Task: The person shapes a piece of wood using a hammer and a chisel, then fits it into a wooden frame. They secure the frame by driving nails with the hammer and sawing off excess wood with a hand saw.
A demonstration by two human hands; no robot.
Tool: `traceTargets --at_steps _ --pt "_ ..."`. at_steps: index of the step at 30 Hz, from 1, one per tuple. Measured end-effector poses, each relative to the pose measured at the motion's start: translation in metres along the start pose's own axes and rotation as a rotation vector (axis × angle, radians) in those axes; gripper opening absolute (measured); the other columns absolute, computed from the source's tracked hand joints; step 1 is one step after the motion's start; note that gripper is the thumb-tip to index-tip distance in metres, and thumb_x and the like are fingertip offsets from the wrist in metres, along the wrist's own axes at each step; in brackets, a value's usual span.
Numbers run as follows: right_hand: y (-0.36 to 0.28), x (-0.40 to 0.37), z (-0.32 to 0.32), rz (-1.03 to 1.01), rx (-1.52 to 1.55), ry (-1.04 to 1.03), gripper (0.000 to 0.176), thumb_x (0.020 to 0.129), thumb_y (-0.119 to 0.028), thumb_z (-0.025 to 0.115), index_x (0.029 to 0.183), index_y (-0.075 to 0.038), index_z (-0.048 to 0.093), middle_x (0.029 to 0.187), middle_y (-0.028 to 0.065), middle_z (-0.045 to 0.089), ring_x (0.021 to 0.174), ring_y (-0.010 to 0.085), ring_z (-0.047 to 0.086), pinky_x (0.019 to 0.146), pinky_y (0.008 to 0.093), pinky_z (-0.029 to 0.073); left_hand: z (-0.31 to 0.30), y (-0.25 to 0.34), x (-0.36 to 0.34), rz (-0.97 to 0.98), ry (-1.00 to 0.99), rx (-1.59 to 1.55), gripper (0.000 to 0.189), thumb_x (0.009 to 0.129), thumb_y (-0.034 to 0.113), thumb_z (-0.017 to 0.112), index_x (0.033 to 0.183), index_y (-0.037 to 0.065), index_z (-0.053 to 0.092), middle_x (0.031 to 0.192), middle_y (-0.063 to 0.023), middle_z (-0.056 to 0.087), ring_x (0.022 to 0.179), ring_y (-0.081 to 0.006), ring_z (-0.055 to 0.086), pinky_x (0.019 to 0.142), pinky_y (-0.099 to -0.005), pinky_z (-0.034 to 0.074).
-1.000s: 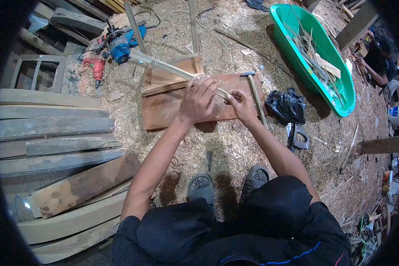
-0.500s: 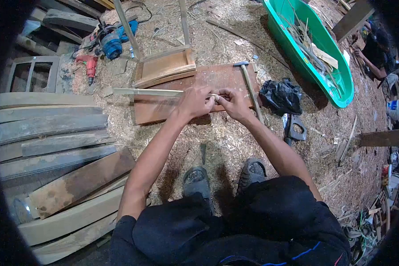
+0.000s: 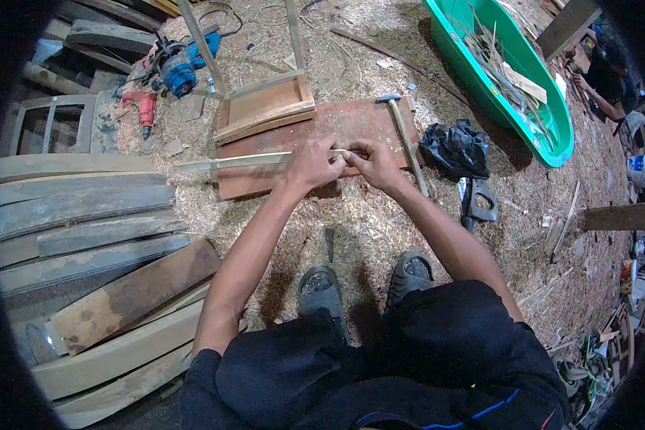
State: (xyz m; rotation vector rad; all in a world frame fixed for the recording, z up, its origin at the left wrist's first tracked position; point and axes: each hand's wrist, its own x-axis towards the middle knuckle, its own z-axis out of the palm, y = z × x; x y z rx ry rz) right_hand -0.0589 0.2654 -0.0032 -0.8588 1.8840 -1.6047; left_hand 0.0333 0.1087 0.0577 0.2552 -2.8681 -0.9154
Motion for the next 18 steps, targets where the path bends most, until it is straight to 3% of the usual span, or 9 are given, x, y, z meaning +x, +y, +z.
traceTargets --at_steps 5,11,18 --pt "0.001 0.0 0.0 -0.075 -0.192 0.0 0.024 0.089 -0.013 0.068 0.109 0.0 0.069 0.1 0.0201 0.072 0.094 0.0302 0.071 0.081 0.0392 0.054 0.002 -0.003 0.001 -0.063 -0.012 -0.022 0.027 0.073 0.027 0.067 0.086 0.003 0.066 0.081 -0.0233 0.068 0.08 -0.0396 0.068 0.072 -0.0475 0.053" --pt "-0.027 -0.007 0.001 -0.084 -0.364 0.011 0.022 0.089 -0.011 0.066 0.11 -0.003 0.07 0.102 0.0196 0.071 0.099 0.0345 0.07 0.083 0.0421 0.054 0.005 -0.007 0.0 -0.109 -0.021 -0.001 0.028 0.072 0.028 0.068 0.086 0.004 0.066 0.08 -0.0219 0.069 0.079 -0.0376 0.069 0.072 -0.0466 0.053" --pt "0.0 -0.01 0.003 -0.074 -0.068 0.117 0.031 0.088 -0.009 0.066 0.117 0.0 0.065 0.108 0.0244 0.067 0.101 0.0363 0.067 0.086 0.0401 0.053 0.011 -0.018 -0.002 -0.141 0.025 -0.102 0.03 0.074 0.029 0.07 0.088 0.003 0.066 0.079 -0.0202 0.069 0.078 -0.0356 0.069 0.071 -0.0443 0.053"
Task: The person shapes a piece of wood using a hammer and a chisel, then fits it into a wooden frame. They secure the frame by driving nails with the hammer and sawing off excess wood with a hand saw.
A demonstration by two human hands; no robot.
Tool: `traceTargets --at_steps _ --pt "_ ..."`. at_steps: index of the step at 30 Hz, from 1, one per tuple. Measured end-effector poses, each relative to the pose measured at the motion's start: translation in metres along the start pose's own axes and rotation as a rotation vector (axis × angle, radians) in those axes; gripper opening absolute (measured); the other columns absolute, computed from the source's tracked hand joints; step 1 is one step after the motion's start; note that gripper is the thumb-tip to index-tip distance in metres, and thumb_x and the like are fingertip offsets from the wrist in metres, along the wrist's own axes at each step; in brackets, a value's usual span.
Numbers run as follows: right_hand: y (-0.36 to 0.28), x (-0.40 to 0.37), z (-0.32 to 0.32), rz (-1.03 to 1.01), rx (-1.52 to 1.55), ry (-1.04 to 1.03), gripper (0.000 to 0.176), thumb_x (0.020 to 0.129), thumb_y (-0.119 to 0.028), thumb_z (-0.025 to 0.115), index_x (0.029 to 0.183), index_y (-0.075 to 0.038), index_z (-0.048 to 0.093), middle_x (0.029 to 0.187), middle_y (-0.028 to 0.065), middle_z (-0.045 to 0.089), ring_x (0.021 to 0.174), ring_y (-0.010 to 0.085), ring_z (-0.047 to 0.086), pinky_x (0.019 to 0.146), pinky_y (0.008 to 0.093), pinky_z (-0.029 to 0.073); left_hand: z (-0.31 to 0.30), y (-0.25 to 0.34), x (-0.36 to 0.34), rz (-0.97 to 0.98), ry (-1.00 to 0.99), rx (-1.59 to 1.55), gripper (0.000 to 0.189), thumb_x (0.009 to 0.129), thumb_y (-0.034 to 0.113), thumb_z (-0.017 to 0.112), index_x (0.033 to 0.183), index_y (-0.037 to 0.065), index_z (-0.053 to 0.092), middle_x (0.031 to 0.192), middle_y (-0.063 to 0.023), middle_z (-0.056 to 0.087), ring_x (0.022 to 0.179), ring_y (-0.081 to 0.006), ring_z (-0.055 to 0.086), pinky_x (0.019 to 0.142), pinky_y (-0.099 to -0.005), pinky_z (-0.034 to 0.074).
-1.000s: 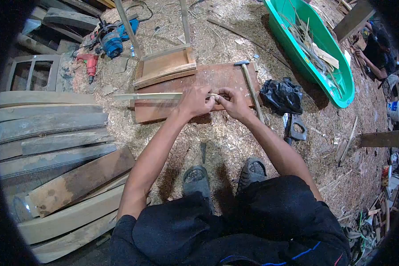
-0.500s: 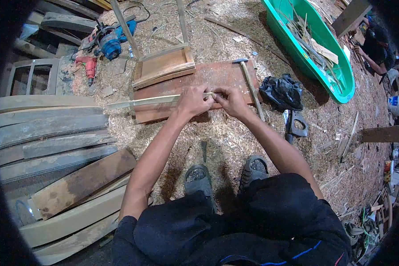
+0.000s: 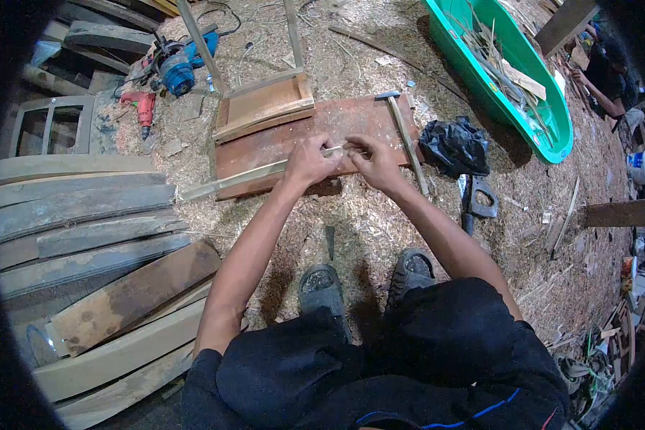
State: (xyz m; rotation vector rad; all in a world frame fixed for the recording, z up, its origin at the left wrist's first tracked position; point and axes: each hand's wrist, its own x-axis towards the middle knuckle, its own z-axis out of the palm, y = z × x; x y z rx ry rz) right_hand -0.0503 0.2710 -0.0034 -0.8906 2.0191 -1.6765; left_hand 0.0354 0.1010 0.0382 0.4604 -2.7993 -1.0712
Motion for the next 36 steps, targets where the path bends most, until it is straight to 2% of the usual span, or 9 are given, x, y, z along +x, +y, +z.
traceTargets --at_steps 9,14,18,21,25,30,33,34,36 --pt "0.03 -0.05 -0.063 -0.066 -0.605 0.292 0.026 0.084 -0.005 0.064 0.109 0.0 0.061 0.103 0.0191 0.06 0.099 0.0381 0.059 0.085 0.0459 0.048 0.04 0.003 0.005 -0.082 -0.029 0.07 0.029 0.076 0.028 0.069 0.086 0.001 0.067 0.082 -0.0236 0.069 0.082 -0.0406 0.068 0.074 -0.0486 0.053" --pt "0.04 -0.079 -0.099 -0.047 -0.625 0.418 0.023 0.082 -0.006 0.064 0.104 -0.001 0.06 0.099 0.0171 0.06 0.096 0.037 0.058 0.083 0.0462 0.046 0.099 0.049 0.02 -0.05 -0.119 0.044 0.029 0.077 0.03 0.067 0.089 0.003 0.068 0.085 -0.0239 0.07 0.084 -0.0421 0.068 0.076 -0.0499 0.053" --pt "0.04 -0.12 -0.137 0.13 -0.91 0.568 0.029 0.08 -0.007 0.064 0.108 -0.001 0.058 0.101 0.0169 0.059 0.099 0.037 0.056 0.085 0.0472 0.045 0.13 0.109 0.034 0.03 -0.23 -0.092 0.033 0.078 0.032 0.071 0.09 0.002 0.066 0.084 -0.0239 0.069 0.084 -0.0409 0.067 0.075 -0.0481 0.051" --pt "0.073 -0.159 -0.163 0.449 -1.151 0.595 0.038 0.078 -0.008 0.066 0.114 0.0 0.055 0.108 0.0152 0.058 0.106 0.0353 0.055 0.09 0.0464 0.043 0.16 0.117 0.044 0.089 -0.24 -0.034 0.028 0.08 0.032 0.065 0.087 0.005 0.067 0.082 -0.0234 0.07 0.081 -0.0427 0.068 0.076 -0.05 0.053" --pt "0.091 -0.174 -0.179 0.535 -1.288 0.453 0.035 0.085 -0.015 0.06 0.116 -0.002 0.053 0.112 0.0149 0.058 0.11 0.0317 0.054 0.093 0.0476 0.039 0.163 0.111 0.046 0.066 -0.263 -0.039 0.029 0.08 0.032 0.066 0.089 0.005 0.067 0.086 -0.0238 0.071 0.084 -0.0424 0.068 0.076 -0.0502 0.052" --pt "0.081 -0.162 -0.195 0.582 -1.149 0.446 0.032 0.088 -0.017 0.059 0.115 0.0 0.052 0.099 0.0207 0.066 0.098 0.0372 0.062 0.087 0.0532 0.042 0.142 0.091 0.052 0.043 -0.189 -0.062 0.027 0.078 0.029 0.07 0.087 0.004 0.066 0.084 -0.0224 0.07 0.082 -0.0403 0.068 0.075 -0.0493 0.053" --pt "0.081 -0.156 -0.197 0.402 -0.816 0.757 0.033 0.089 -0.017 0.06 0.116 0.0 0.051 0.094 0.0232 0.066 0.089 0.0398 0.064 0.079 0.0512 0.046 0.13 0.079 0.059 0.041 -0.158 -0.146 0.027 0.078 0.027 0.073 0.085 0.002 0.066 0.078 -0.0191 0.07 0.074 -0.0315 0.068 0.069 -0.0435 0.051" --pt "0.065 -0.15 -0.194 0.437 -0.59 0.833 0.032 0.094 -0.019 0.061 0.118 -0.001 0.051 0.089 0.0188 0.066 0.078 0.0308 0.064 0.07 0.0432 0.049 0.125 0.078 0.061 0.033 -0.161 -0.181 0.026 0.079 0.026 0.074 0.084 0.001 0.067 0.076 -0.0178 0.069 0.072 -0.0276 0.068 0.066 -0.0411 0.051" --pt "0.047 -0.14 -0.19 0.436 -0.362 0.999 0.032 0.096 -0.021 0.061 0.118 -0.001 0.051 0.085 0.0141 0.064 0.073 0.0238 0.061 0.067 0.0388 0.048 0.116 0.079 0.064 -0.012 -0.156 -0.179 0.025 0.079 0.025 0.075 0.082 0.001 0.067 0.074 -0.0148 0.068 0.069 -0.0225 0.066 0.065 -0.0386 0.05"
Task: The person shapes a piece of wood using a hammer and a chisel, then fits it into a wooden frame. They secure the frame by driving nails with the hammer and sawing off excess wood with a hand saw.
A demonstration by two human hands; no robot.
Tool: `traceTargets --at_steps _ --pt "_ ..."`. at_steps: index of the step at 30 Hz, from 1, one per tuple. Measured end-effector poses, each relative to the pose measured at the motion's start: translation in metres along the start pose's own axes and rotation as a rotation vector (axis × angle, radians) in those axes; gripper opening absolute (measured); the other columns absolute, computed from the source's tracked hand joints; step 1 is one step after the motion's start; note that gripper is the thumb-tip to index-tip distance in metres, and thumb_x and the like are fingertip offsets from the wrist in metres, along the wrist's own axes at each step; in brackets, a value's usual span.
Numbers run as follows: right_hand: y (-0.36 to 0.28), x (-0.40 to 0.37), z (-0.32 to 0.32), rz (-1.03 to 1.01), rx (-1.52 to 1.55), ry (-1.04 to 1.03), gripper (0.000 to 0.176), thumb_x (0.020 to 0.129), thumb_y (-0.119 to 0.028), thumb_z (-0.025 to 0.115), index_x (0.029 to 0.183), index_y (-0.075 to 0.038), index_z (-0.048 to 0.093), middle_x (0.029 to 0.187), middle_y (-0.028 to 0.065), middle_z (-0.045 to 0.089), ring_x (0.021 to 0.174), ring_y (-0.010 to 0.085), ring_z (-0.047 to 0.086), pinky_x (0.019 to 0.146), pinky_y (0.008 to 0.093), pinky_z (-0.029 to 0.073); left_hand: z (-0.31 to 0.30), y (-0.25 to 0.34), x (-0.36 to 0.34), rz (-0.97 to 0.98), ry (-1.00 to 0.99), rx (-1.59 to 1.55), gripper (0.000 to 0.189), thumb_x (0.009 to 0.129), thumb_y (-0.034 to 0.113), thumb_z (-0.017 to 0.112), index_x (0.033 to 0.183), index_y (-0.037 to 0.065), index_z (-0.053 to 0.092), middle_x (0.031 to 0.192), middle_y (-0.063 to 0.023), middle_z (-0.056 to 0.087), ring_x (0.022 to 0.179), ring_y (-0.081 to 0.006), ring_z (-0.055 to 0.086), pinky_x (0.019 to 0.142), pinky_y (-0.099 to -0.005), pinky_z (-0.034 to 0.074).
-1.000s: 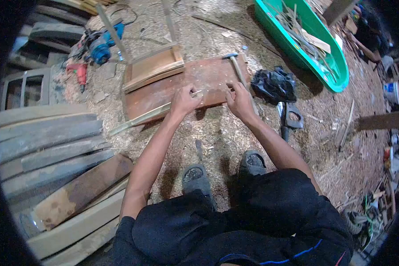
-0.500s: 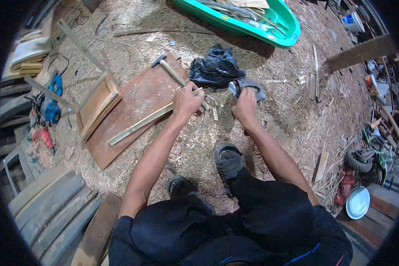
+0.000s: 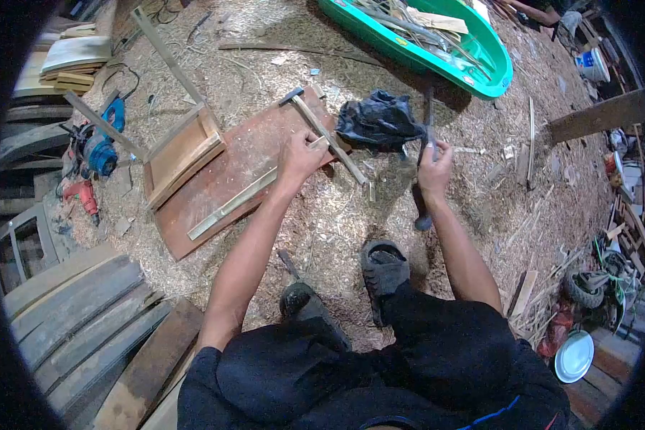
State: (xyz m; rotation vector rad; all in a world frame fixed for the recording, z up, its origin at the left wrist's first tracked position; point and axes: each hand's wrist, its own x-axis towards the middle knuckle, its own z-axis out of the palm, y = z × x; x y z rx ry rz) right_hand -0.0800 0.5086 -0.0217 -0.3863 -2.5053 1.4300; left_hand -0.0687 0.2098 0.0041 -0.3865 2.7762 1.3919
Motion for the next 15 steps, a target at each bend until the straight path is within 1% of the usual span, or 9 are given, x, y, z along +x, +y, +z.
traceTargets --at_steps 1,2,5,7,8,10,11,13,15 --pt "-0.006 0.0 0.002 0.067 0.108 0.049 0.032 0.097 -0.023 0.061 0.118 -0.001 0.051 0.083 0.0118 0.063 0.07 0.0203 0.06 0.065 0.0365 0.048 -0.005 0.002 0.002 -0.018 0.005 0.0 0.025 0.079 0.024 0.075 0.081 0.0 0.067 0.072 -0.0133 0.068 0.068 -0.0199 0.065 0.064 -0.0374 0.05" --pt "-0.009 -0.004 0.003 -0.016 0.15 0.06 0.033 0.099 -0.025 0.061 0.119 0.0 0.051 0.081 0.0061 0.059 0.068 0.0119 0.055 0.062 0.0302 0.046 -0.009 0.003 0.003 -0.049 0.019 0.01 0.024 0.079 0.024 0.075 0.079 0.001 0.068 0.07 -0.0106 0.067 0.066 -0.0164 0.063 0.062 -0.0348 0.049" --pt "-0.02 -0.038 -0.002 0.09 0.333 -0.079 0.034 0.098 -0.022 0.061 0.121 0.0 0.05 0.083 0.004 0.059 0.068 0.0099 0.055 0.061 0.0258 0.045 -0.026 -0.004 0.005 0.028 0.036 -0.017 0.021 0.08 0.022 0.073 0.08 0.002 0.07 0.069 -0.007 0.066 0.063 -0.0135 0.06 0.061 -0.0315 0.048" --pt "-0.024 -0.077 -0.007 0.085 0.365 -0.202 0.035 0.098 -0.019 0.06 0.126 0.0 0.05 0.088 0.0028 0.061 0.069 0.0069 0.054 0.06 0.0229 0.044 -0.039 -0.015 0.006 0.04 0.022 -0.044 0.024 0.077 0.024 0.073 0.082 0.002 0.069 0.071 -0.0121 0.068 0.066 -0.0199 0.065 0.062 -0.0351 0.049" --pt "-0.024 -0.093 -0.008 0.048 0.366 -0.249 0.036 0.098 -0.018 0.06 0.127 0.0 0.05 0.09 0.0028 0.061 0.07 0.0068 0.054 0.06 0.0226 0.044 -0.045 -0.022 0.005 0.04 0.015 -0.057 0.025 0.075 0.025 0.073 0.083 0.002 0.069 0.072 -0.0147 0.068 0.067 -0.0231 0.067 0.062 -0.0369 0.05" --pt "-0.025 -0.117 -0.009 -0.021 0.363 -0.348 0.037 0.098 -0.015 0.059 0.131 0.0 0.05 0.093 0.0027 0.062 0.071 0.0067 0.054 0.061 0.022 0.045 -0.052 -0.032 0.001 0.015 0.026 -0.123 0.021 0.078 0.02 0.071 0.082 0.0 0.069 0.069 -0.0079 0.067 0.063 -0.0148 0.061 0.06 -0.0313 0.048" --pt "-0.028 -0.124 -0.005 -0.028 0.412 -0.451 0.038 0.097 -0.012 0.059 0.132 -0.002 0.051 0.09 0.0039 0.064 0.07 0.0074 0.056 0.062 0.0227 0.046 -0.054 -0.037 -0.003 0.004 0.026 -0.155 0.018 0.08 0.018 0.07 0.082 0.0 0.069 0.068 -0.0046 0.066 0.061 -0.0107 0.058 0.059 -0.0286 0.047" --pt "-0.063 -0.127 0.004 -0.235 0.211 -0.589 0.039 0.096 -0.01 0.06 0.132 -0.003 0.051 0.084 0.0053 0.065 0.068 0.0088 0.058 0.062 0.0242 0.046 -0.055 -0.039 -0.008 0.016 0.098 -0.106 0.018 0.08 0.017 0.068 0.083 -0.001 0.068 0.068 -0.0072 0.066 0.062 -0.012 0.059 0.059 -0.0298 0.047" --pt "-0.087 -0.13 0.028 -0.247 0.243 -0.633 0.035 0.097 -0.01 0.057 0.13 -0.001 0.052 0.082 0.0019 0.061 0.068 0.0067 0.052 0.06 0.0231 0.042 -0.06 -0.03 -0.012 -0.006 0.14 -0.03 0.018 0.079 0.016 0.067 0.084 -0.001 0.068 0.069 -0.0097 0.067 0.063 -0.0136 0.06 0.06 -0.031 0.048"
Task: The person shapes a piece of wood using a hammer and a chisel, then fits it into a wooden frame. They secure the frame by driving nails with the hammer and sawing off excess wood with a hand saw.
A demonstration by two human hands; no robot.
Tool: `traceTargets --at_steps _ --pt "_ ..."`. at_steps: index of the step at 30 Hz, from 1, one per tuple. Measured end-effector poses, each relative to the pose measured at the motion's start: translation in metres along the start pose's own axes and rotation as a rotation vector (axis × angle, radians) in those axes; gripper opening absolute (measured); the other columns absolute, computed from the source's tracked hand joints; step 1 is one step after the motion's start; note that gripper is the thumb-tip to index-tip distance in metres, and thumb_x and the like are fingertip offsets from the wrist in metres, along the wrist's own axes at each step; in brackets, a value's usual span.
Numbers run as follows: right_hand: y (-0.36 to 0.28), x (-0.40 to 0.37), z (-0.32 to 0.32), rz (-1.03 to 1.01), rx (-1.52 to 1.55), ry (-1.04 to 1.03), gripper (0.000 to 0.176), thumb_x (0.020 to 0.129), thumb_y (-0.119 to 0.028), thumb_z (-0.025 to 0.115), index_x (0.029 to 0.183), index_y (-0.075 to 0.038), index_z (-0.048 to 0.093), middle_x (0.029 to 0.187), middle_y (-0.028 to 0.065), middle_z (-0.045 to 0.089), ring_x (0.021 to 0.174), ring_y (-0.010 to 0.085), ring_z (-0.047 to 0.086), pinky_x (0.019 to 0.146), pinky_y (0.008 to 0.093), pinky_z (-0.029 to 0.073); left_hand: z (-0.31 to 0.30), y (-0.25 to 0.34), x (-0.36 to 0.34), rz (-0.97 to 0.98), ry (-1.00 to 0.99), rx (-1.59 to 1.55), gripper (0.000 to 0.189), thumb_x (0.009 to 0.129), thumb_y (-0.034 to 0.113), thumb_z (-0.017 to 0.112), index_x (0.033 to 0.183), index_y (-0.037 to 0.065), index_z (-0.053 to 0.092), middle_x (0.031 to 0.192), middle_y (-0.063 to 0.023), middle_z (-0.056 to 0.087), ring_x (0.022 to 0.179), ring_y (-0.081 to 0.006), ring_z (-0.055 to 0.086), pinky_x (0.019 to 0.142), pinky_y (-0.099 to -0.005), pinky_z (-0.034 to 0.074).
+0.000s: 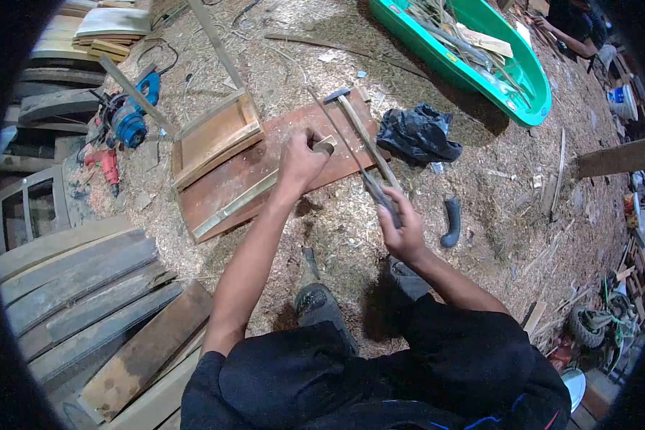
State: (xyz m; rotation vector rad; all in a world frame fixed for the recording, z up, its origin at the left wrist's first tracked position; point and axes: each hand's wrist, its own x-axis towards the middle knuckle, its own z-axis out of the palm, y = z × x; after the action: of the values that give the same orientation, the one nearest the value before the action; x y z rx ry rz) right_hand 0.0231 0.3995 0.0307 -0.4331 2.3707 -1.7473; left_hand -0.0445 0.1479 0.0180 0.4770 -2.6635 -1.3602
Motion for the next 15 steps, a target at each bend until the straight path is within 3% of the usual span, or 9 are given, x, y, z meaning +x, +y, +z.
traceTargets --at_steps 2,5,9,11,15 --pt "-0.007 0.014 0.013 -0.038 0.02 -0.031 0.034 0.097 -0.009 0.056 0.129 0.0 0.052 0.082 0.0008 0.059 0.068 0.0058 0.05 0.059 0.0231 0.041 -0.014 0.023 -0.007 -0.06 0.024 0.105 0.017 0.078 0.014 0.067 0.085 -0.002 0.069 0.07 -0.0119 0.067 0.064 -0.0153 0.061 0.061 -0.0324 0.048" --pt "-0.013 0.021 0.024 -0.011 0.094 -0.087 0.035 0.097 -0.01 0.057 0.13 0.001 0.051 0.084 0.003 0.06 0.069 0.0065 0.051 0.061 0.0248 0.043 -0.022 0.03 -0.012 -0.056 0.075 0.103 0.022 0.073 0.017 0.067 0.085 -0.002 0.068 0.077 -0.0242 0.068 0.074 -0.0356 0.07 0.068 -0.0431 0.052" --pt "-0.005 0.026 0.033 -0.142 0.019 -0.073 0.036 0.097 -0.011 0.058 0.131 -0.001 0.051 0.082 0.0046 0.061 0.067 0.0078 0.053 0.059 0.0255 0.043 -0.029 0.023 -0.012 -0.06 0.044 0.032 0.022 0.072 0.017 0.068 0.084 -0.003 0.068 0.077 -0.0255 0.068 0.075 -0.0379 0.069 0.069 -0.0437 0.053" --pt "-0.008 0.027 0.033 -0.085 0.03 -0.095 0.038 0.096 -0.013 0.059 0.132 -0.004 0.051 0.079 0.009 0.065 0.064 0.0119 0.059 0.057 0.0291 0.047 -0.031 0.021 -0.011 -0.056 0.039 -0.032 0.022 0.072 0.016 0.068 0.083 -0.003 0.068 0.077 -0.0262 0.068 0.076 -0.0392 0.069 0.069 -0.0438 0.053" --pt "-0.013 0.031 0.031 -0.071 0.042 -0.119 0.038 0.096 -0.013 0.06 0.132 -0.004 0.051 0.076 0.0075 0.063 0.062 0.0105 0.057 0.056 0.0286 0.046 -0.037 0.026 -0.012 -0.079 0.052 0.112 0.022 0.072 0.017 0.068 0.083 -0.003 0.069 0.077 -0.0243 0.069 0.075 -0.0363 0.07 0.069 -0.043 0.053"
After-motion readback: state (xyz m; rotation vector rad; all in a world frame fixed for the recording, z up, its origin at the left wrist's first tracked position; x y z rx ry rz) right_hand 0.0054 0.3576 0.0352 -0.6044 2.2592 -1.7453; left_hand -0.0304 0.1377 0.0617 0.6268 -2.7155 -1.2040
